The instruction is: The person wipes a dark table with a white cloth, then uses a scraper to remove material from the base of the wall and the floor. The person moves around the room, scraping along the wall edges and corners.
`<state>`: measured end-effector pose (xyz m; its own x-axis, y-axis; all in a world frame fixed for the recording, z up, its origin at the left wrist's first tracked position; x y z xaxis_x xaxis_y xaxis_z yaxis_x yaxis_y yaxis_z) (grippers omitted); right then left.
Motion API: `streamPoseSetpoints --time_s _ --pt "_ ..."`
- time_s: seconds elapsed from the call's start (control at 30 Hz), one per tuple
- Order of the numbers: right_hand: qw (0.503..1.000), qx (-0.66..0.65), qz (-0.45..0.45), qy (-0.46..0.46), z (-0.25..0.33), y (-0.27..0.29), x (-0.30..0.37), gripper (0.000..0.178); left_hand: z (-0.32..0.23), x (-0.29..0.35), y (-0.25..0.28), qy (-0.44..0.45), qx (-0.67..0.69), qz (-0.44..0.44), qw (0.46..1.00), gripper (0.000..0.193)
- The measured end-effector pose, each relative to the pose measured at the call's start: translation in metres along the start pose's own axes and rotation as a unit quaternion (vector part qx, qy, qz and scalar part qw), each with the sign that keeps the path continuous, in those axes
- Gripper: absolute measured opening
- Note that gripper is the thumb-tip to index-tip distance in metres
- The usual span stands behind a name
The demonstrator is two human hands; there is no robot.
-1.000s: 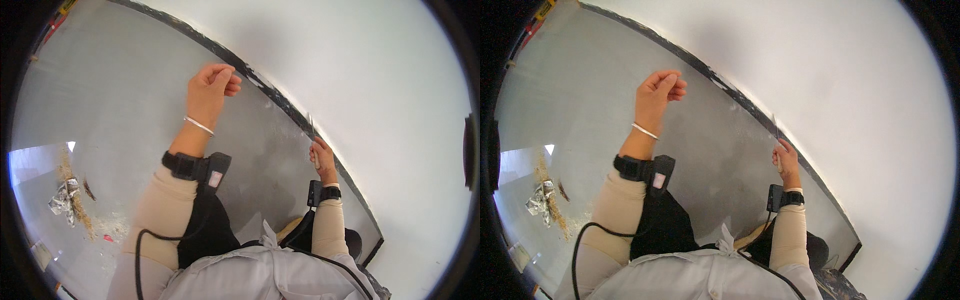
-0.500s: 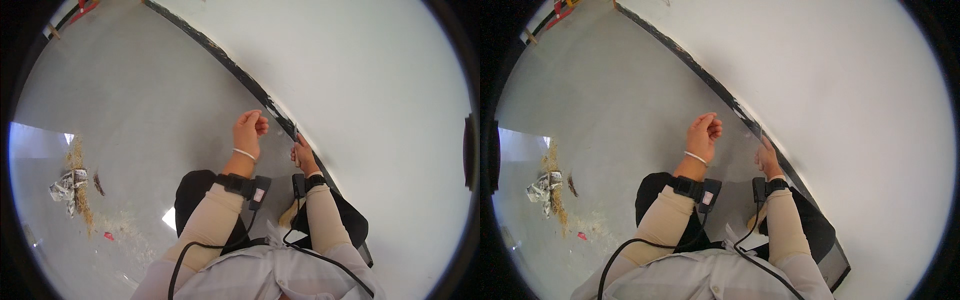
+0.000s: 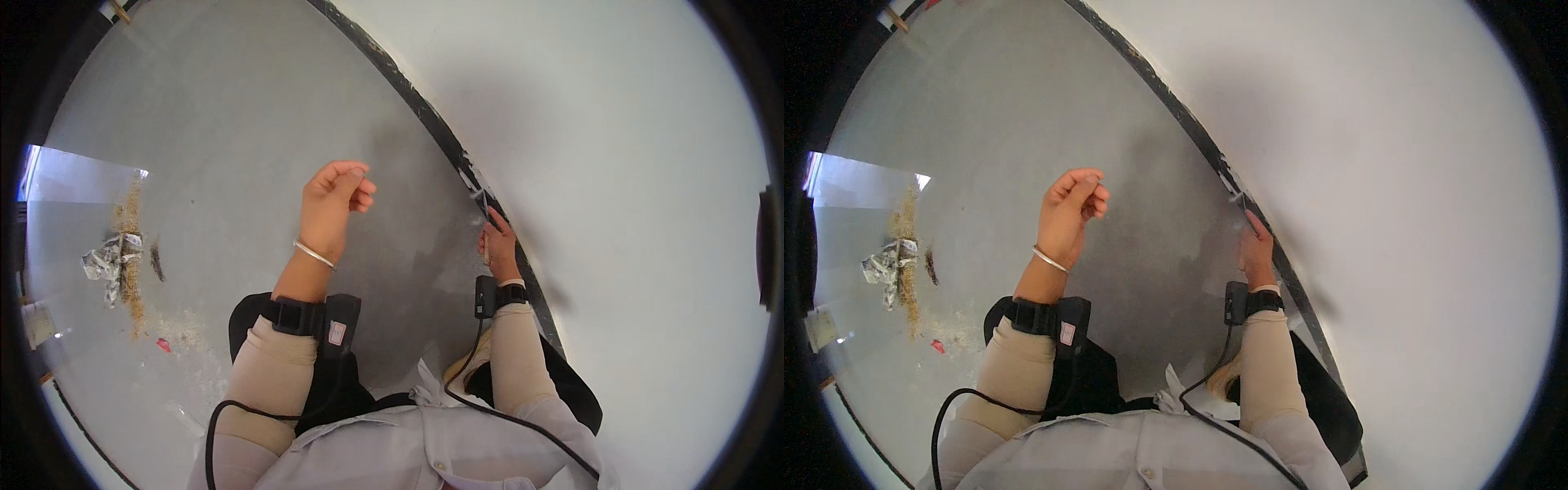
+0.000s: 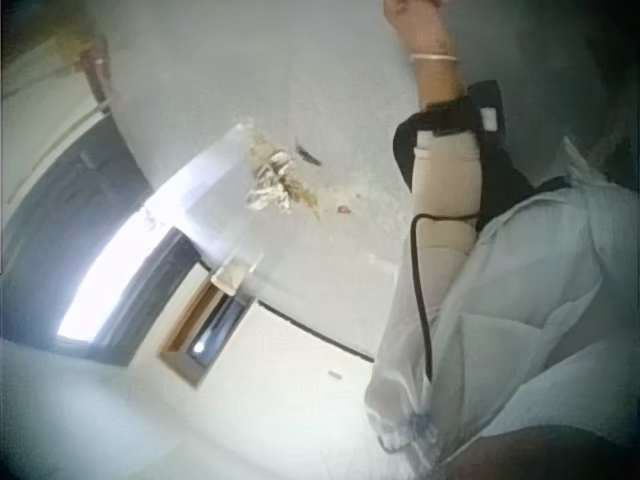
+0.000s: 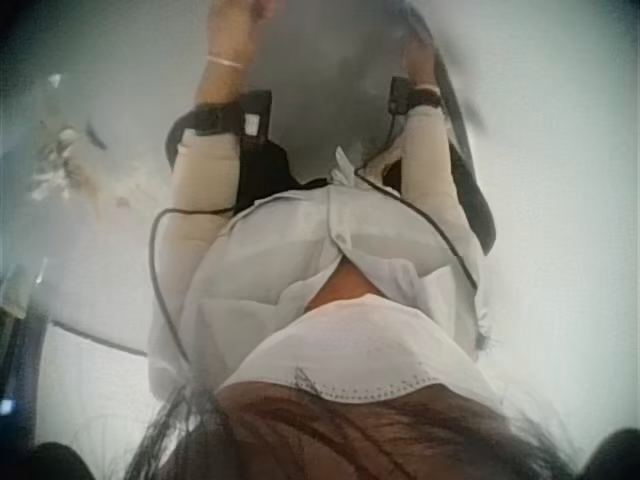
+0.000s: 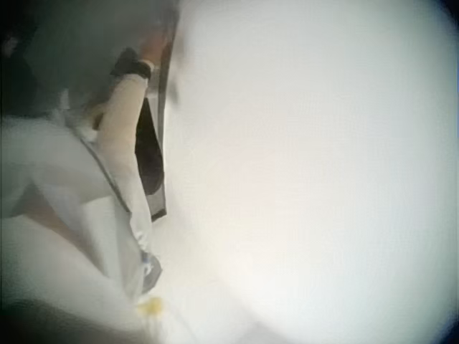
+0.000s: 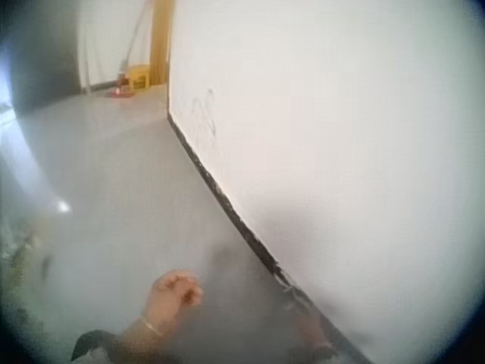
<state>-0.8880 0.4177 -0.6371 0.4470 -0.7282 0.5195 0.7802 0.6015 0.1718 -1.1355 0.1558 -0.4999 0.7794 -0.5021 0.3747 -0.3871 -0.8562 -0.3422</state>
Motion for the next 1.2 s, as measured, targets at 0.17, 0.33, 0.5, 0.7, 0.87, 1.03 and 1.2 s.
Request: streamPoseSetpoints --time_s 0.17,0.33,0.5,0.7,0.87,1.03,1.2 --pt "0.997 -0.075 -0.017 -0.009 -0.003 -0.012 0.023 0.042 0.012 -0.006 0.002 0.022 -0.039 -0.032 0.998 0.013" --pt "0.997 -0.075 -0.009 0.014 -0.003 0.006 0.017 0.041 0.022 -0.009 -0.034 0.024 -0.024 0.018 0.999 0.013" --pt "0.997 -0.069 0.001 0.017 0.012 -0.014 0.012 0.041 0.029 -0.008 -0.048 0.015 -0.042 0.053 0.998 0.014" --pt "0.998 -0.058 -0.016 0.017 0.013 -0.009 0.019 0.04 0.023 -0.006 -0.03 0.011 -0.022 0.038 0.999 0.014" --pt "0.998 -0.06 -0.013 0.03 0.022 -0.041 -0.005 0.04 0.013 -0.003 -0.026 -0.001 -0.018 0.03 0.999 0.013" --pt "0.995 -0.09 -0.021 0.034 0.014 -0.028 0.021 0.04 0.009 0.001 -0.016 0.001 -0.01 0.017 1.0 0.013" --pt "0.998 -0.059 -0.015 0.022 0.023 -0.042 -0.016 0.039 0.006 0.005 -0.027 -0.006 -0.012 0.031 0.999 0.012"
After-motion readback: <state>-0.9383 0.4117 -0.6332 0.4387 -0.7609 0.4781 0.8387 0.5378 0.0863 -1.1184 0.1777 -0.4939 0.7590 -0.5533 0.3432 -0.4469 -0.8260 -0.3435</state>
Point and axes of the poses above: each hand's wrist, its own x-axis away from the middle knuckle, its own y-axis out of the back of the hand, z = x × y, the point moved 6 cm from there along -x, towards the middle knuckle, and after that the axes turned 2 degrees about -x, right-handed, at the moved point
